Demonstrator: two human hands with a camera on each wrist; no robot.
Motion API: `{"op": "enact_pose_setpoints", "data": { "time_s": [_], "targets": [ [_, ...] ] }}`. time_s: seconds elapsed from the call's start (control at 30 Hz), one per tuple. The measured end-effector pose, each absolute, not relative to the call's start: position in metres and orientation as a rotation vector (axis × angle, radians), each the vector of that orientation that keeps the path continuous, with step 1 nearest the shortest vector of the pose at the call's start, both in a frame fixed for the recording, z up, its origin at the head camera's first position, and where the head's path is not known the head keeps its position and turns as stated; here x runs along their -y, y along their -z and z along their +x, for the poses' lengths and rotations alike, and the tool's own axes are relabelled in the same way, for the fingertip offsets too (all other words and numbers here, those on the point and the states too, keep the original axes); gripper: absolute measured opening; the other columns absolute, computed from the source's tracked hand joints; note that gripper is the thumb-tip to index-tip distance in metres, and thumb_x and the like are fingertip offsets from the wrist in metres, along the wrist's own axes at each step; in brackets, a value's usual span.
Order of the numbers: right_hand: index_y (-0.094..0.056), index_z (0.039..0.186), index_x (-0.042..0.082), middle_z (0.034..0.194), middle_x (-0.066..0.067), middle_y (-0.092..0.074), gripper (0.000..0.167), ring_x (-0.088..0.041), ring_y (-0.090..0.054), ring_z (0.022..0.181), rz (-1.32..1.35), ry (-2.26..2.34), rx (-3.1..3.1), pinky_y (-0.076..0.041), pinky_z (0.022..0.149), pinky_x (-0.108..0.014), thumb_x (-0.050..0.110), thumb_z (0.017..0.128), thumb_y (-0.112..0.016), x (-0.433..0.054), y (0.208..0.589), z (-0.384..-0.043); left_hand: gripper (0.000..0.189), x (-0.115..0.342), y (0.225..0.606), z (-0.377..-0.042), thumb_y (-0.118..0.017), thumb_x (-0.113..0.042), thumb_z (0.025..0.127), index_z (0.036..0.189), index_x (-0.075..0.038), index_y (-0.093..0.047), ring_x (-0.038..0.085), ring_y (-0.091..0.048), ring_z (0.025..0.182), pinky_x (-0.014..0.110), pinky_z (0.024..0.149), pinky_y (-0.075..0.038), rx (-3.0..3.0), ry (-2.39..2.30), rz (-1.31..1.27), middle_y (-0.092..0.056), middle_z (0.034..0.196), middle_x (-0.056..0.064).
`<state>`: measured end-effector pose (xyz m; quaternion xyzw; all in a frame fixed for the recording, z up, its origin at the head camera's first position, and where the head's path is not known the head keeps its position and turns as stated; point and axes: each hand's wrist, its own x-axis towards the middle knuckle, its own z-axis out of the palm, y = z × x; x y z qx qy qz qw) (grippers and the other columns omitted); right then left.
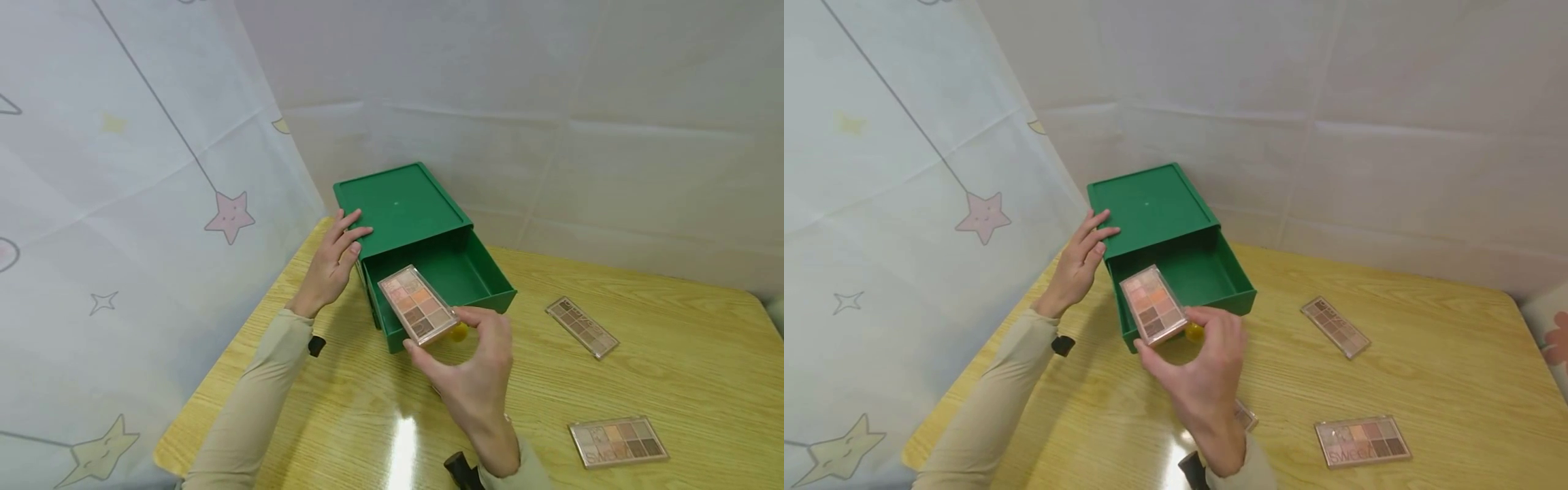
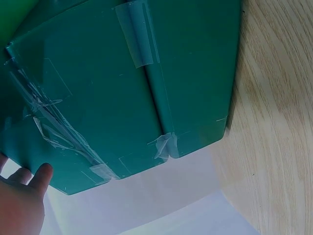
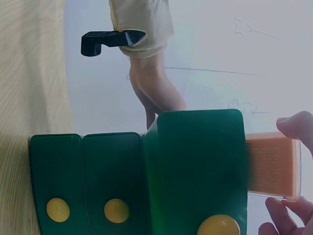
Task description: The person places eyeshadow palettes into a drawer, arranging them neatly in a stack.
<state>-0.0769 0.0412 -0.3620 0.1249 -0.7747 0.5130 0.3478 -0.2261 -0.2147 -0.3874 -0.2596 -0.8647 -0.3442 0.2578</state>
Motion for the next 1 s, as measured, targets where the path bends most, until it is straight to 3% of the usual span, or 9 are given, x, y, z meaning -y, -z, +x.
{"op": "enact_pose_setpoints", "data": {
  "time_s": [0.57,1.0],
  "targets": [
    [-0.062,0.102,0.002,0.099,-0.01,-0.062,0.066,-0.023,-0.051,0.093,0.295,-1.196,2.106,-0.037,0.081,-0.036,0.035,0.054,-0.094,-0.029,0.369,-0.08,0.046,0.215,0.389,-0.227,-0.031,-0.042,0.105,0.134,-0.016,-0.056,0.031,-0.013,0.151,0.053,0.12,-0.019,2.349,0.933,-0.698,-0.032,0.157,0.004],
    [-0.064,0.105,0.001,0.107,-0.011,-0.065,0.064,-0.027,-0.047,0.095,0.343,-1.162,2.086,-0.034,0.084,-0.04,0.038,0.06,-0.09,-0.028,0.373,-0.083,0.047,0.214,0.387,-0.226,-0.031,-0.042,0.105,0.135,-0.017,-0.056,0.031,-0.013,0.151,0.052,0.12,-0.019,2.357,0.937,-0.701,-0.031,0.157,0.004]
  ]
}}
